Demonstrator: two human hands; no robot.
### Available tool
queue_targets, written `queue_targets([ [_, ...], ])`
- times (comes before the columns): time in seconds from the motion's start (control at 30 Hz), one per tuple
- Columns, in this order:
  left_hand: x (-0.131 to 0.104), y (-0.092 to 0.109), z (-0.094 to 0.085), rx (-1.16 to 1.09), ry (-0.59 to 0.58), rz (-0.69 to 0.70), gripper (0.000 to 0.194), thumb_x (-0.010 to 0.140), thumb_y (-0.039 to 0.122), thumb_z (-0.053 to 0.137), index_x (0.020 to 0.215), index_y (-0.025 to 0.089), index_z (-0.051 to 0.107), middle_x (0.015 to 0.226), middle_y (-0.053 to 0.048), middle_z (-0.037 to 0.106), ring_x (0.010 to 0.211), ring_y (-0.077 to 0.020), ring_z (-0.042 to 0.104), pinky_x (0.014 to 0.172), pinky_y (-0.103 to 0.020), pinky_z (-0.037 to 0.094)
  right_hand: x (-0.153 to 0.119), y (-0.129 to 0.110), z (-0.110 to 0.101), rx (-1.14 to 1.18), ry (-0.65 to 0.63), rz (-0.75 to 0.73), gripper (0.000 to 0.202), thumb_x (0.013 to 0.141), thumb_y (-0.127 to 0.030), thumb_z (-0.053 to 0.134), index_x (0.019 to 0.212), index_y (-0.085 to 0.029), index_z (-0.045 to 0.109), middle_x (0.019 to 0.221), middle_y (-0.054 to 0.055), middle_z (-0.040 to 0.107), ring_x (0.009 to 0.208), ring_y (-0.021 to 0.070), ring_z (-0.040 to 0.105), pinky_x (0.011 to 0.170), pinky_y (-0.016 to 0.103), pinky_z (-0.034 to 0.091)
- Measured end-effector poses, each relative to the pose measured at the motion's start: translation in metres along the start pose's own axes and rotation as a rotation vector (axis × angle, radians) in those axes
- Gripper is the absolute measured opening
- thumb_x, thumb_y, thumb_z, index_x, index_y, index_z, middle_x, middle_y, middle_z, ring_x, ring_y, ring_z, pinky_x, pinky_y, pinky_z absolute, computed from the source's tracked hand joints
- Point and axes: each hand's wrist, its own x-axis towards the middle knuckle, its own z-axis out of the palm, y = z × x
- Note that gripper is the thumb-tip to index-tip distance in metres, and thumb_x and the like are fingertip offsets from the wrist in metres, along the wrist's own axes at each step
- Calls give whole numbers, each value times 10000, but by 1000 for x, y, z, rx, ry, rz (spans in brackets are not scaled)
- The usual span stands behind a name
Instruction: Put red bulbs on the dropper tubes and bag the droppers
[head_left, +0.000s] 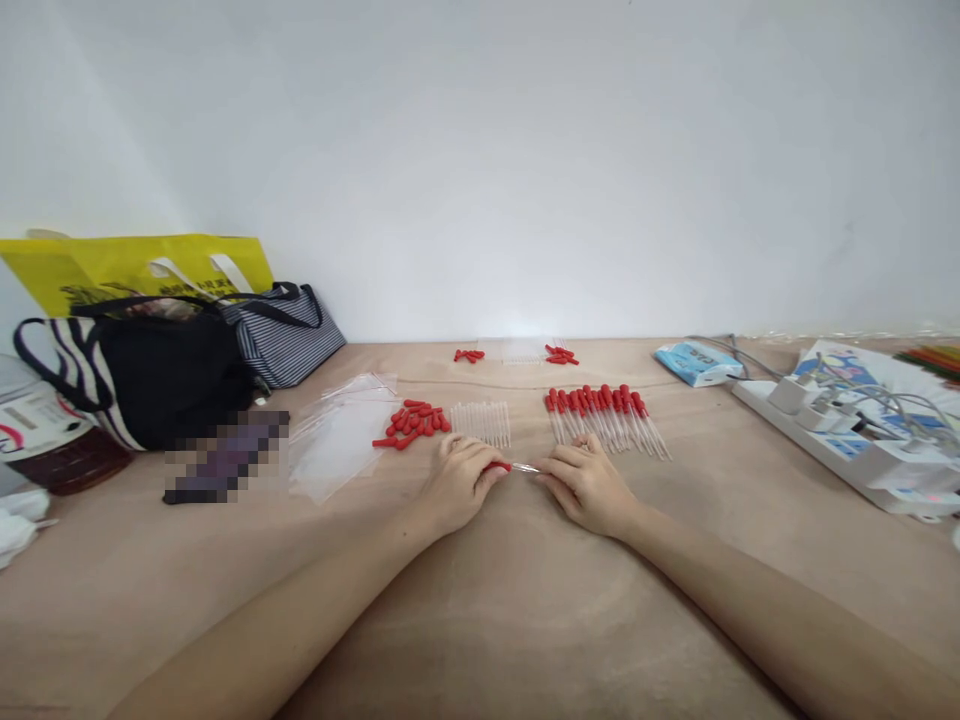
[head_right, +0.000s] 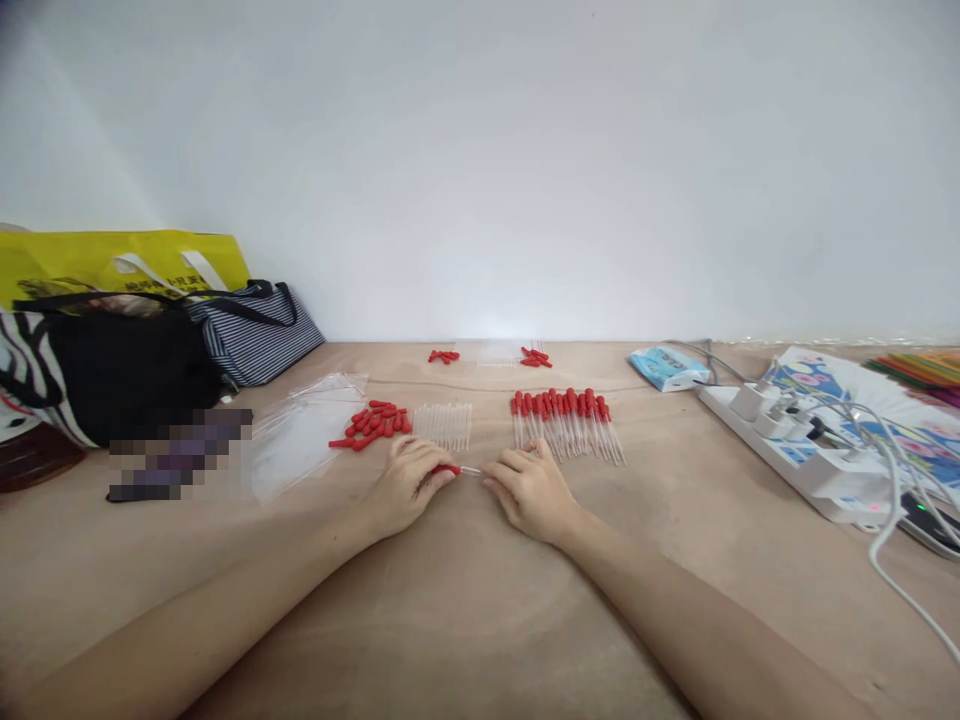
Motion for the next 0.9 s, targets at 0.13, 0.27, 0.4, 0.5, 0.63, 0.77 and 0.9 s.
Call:
queue_targets([
  [0.13,0,2,-1,0,-26,-18,156,877,211,382,842,197,533,871,8,644,854,-152,565,966,-473,137,0,-2,-1,0,11,-5,244,865,-221,378,932,-178,608,739,31,600,697,128,489,727,306,244],
  [0.27,1,4,-1,-42,-45,-38,143,873,219,392,830,196,527,875,6,649,850,-149,566,968,-482,106,1,-6,0,-7,17,-27,256,865,-210,362,931,-165,605,725,37,586,676,127,474,724,303,251],
  [0.4,1,4,-1,-98,-46,-55,133,855,242,431,801,195,544,829,10,659,798,-143,577,963,-468,131,1,-11,1,27,26,-38,255,861,-197,358,914,-151,603,708,32,573,649,124,454,714,298,253],
  [0.5,1,3,-2,-135,-46,-66,128,845,243,446,796,195,554,809,17,660,775,-140,582,951,-448,162,2,-11,1,55,24,-42,247,856,-186,365,916,-155,602,711,25,573,636,119,444,702,295,243],
  [0.63,-1,4,-3,-125,-90,-33,116,829,217,461,777,196,562,794,23,655,790,-140,581,951,-427,159,4,-6,1,36,-5,-97,246,848,-162,371,882,-174,614,695,11,568,595,104,418,697,299,219],
  [0.77,-2,4,-2,-90,-103,20,117,824,219,465,757,191,556,774,19,644,785,-139,576,944,-410,165,5,-2,2,-7,-15,-144,263,833,-117,358,828,-173,615,677,4,557,558,94,381,693,301,206],
  [0.9,-3,5,0,-64,-72,72,123,827,225,445,762,182,539,748,13,628,759,-132,569,928,-390,196,6,-5,3,-8,33,-129,248,822,-117,364,842,-160,607,686,12,543,579,106,375,672,291,209],
])
